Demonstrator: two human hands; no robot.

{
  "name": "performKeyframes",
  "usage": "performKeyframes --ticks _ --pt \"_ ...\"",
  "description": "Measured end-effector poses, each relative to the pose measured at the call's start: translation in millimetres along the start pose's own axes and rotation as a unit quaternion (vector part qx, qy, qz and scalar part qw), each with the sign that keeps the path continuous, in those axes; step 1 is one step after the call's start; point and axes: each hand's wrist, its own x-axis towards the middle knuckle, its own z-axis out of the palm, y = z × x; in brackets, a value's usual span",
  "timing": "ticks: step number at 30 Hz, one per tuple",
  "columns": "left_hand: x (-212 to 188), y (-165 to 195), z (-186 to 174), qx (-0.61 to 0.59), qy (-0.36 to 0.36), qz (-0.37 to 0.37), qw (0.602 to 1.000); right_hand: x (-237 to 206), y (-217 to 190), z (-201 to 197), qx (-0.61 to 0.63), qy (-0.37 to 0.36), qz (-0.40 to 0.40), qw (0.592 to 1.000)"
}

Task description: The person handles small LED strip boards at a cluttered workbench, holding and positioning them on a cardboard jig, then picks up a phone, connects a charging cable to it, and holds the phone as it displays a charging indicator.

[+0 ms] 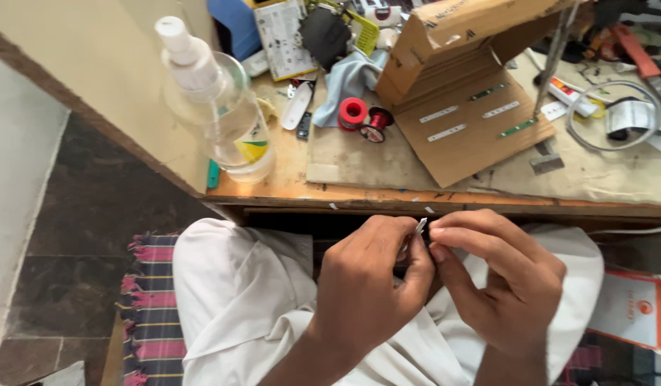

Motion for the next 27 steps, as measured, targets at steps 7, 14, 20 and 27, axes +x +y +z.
performKeyframes --ticks 7,14,20,27 --pt "-0.5 12.7 -4.1 -0.001 -0.027 0.029 0.999 -3.8 8.7 -1.5 0.033 0.004 0.0 0.999" --pt "-1.9 17.4 -7.8 0.01 -0.039 0.071 0.997 -3.0 7.0 -4.9 -0.016 0.03 -0.036 0.999" --pt "-1.8 19.4 -9.0 0.019 -0.045 0.088 0.995 -4.2 5.7 -6.5 0.017 0.049 -0.032 0.998" --pt "-2.8 17.7 -8.7 0.031 -0.054 0.095 0.994 -4.6 4.9 -8.7 -0.01 0.034 -0.028 0.999"
